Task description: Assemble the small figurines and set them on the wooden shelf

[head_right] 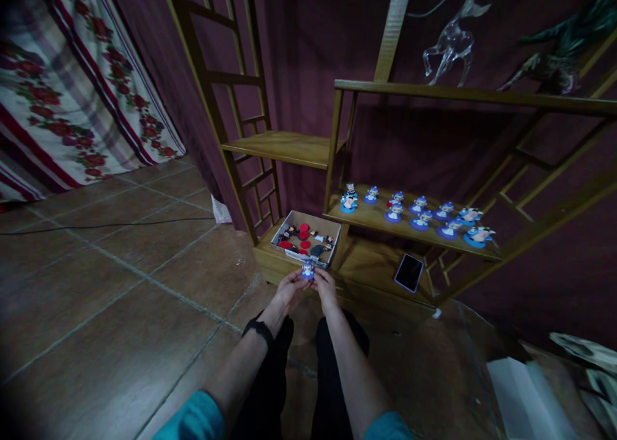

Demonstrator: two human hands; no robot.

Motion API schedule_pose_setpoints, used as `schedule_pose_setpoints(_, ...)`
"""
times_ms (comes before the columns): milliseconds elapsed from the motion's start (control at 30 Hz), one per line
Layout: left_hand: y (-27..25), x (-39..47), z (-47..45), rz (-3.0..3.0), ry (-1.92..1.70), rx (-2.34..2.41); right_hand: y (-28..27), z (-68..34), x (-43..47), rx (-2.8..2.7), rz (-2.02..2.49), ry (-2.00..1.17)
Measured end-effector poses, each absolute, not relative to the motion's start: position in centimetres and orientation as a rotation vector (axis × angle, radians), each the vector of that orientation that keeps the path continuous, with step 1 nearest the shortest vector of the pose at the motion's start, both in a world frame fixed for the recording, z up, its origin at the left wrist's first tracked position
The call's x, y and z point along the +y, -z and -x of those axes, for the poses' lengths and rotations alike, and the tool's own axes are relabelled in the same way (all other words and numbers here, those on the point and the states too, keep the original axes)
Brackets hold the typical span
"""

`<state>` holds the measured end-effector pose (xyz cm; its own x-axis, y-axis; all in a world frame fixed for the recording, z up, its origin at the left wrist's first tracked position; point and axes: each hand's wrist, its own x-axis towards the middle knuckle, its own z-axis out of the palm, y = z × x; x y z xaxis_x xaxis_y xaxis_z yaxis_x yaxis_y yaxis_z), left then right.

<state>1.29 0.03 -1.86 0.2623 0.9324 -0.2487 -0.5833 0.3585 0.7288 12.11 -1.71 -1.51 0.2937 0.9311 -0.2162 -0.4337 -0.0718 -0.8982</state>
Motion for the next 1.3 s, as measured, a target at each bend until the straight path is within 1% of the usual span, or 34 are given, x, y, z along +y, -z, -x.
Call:
schedule_pose_setpoints(300, 2.3, 0.3, -1.0, -0.567, -1.12, 0.833, 1.9, -12.0, -1.6, -0.608, 1.067, -1.295)
schedule_pose_setpoints(567, 1.8, -0.1, -1.1, -0.555, -1.122, 0.801, 2.1, -11.9, -1.7, -0.583, 1.034, -1.286)
schedule_pose_setpoints(1300, 0.0, -4.0, -0.4, -0.561, -1.173, 0.76, -0.2, -11.7, -6.1, -0.617, 0.926, -1.363)
